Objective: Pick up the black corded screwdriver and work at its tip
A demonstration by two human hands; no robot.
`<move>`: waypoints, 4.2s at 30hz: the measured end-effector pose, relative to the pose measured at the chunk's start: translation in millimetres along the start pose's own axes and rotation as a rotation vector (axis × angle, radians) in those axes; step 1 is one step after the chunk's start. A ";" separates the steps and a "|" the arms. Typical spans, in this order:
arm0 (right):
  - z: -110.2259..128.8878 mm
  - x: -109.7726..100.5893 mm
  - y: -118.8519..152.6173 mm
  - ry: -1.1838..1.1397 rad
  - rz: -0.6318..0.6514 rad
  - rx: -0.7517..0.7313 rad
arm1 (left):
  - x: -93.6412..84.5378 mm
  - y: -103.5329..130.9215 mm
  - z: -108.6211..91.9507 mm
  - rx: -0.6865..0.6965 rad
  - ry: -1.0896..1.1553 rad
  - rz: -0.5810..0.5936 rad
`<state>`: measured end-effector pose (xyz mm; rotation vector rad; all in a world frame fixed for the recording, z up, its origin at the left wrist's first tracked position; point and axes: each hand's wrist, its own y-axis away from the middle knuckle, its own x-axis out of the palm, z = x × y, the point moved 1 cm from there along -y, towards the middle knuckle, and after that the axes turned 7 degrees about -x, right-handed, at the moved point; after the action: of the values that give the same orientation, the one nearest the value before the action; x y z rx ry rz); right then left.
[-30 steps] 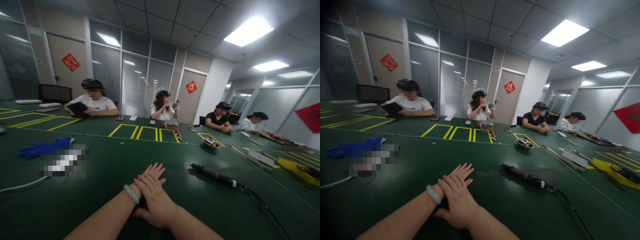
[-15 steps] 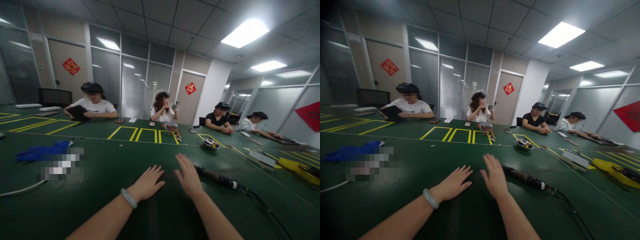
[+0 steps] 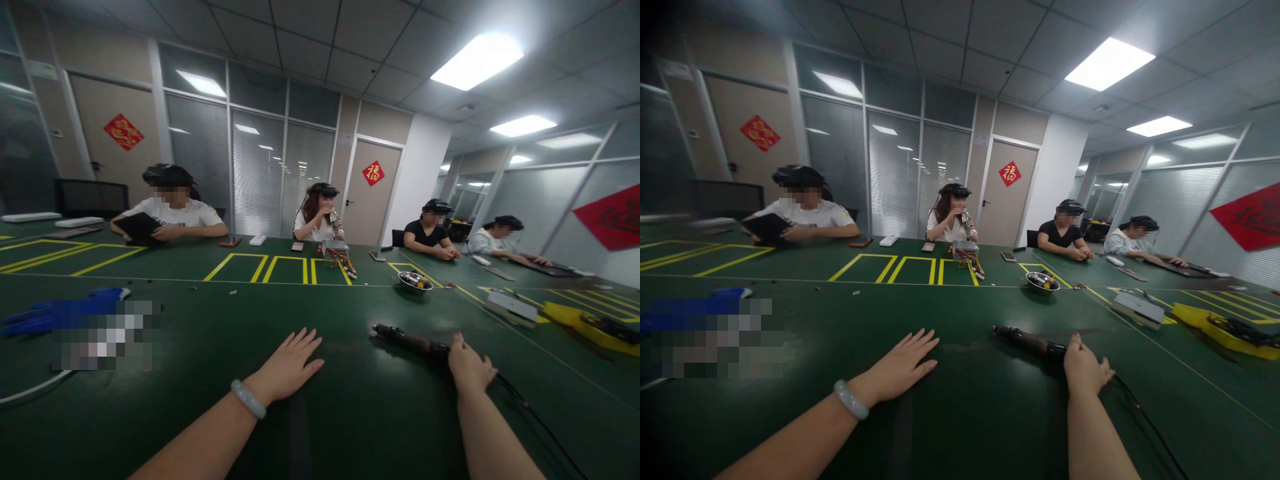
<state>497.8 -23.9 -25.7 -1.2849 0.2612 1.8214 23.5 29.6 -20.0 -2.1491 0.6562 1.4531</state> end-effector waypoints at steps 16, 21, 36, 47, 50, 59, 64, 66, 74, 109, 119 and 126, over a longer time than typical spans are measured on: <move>128.3 10.2 92.5 -0.096 0.367 -0.509 | -19.2 -1.0 -43.7 0.169 -0.108 -0.291; 182.9 19.3 172.3 -0.263 0.496 -0.847 | -14.8 -1.5 -50.5 0.240 -0.135 -0.273; 155.3 -42.0 149.9 0.107 0.610 -0.988 | -17.6 -0.1 -48.1 0.073 -0.131 -0.205; 159.0 -59.3 164.1 0.315 0.578 -0.879 | -27.6 1.4 -54.3 0.015 -0.159 -0.230; 163.4 -57.8 165.5 0.354 0.510 -0.859 | -27.5 2.6 -56.6 0.034 -0.181 -0.223; 172.4 -63.3 169.4 0.262 0.562 -0.841 | -26.1 4.6 -62.0 0.041 -0.197 -0.188; 177.0 -67.5 191.0 0.315 0.566 -0.860 | -22.2 2.0 -64.5 0.017 -0.227 -0.165; 176.0 -63.5 197.6 0.313 0.568 -0.891 | -21.6 1.6 -65.3 0.015 -0.234 -0.172; 173.6 -33.2 181.1 0.125 0.540 -0.905 | -22.0 3.0 -64.4 -0.009 -0.227 -0.207; 180.2 -25.9 179.4 -0.080 0.510 -0.922 | -7.5 -0.5 -48.6 0.106 -0.271 -0.243; 178.7 -22.6 179.3 -0.062 0.458 -0.933 | -14.1 -0.6 -58.1 0.073 -0.275 -0.240; 176.8 -21.1 177.1 -0.043 0.449 -0.918 | -23.1 5.2 -64.7 0.095 -0.251 -0.214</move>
<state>250.9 -35.4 18.9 -1.8980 -0.4026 2.4792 59.0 -11.1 22.7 -1.8612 0.3830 1.5082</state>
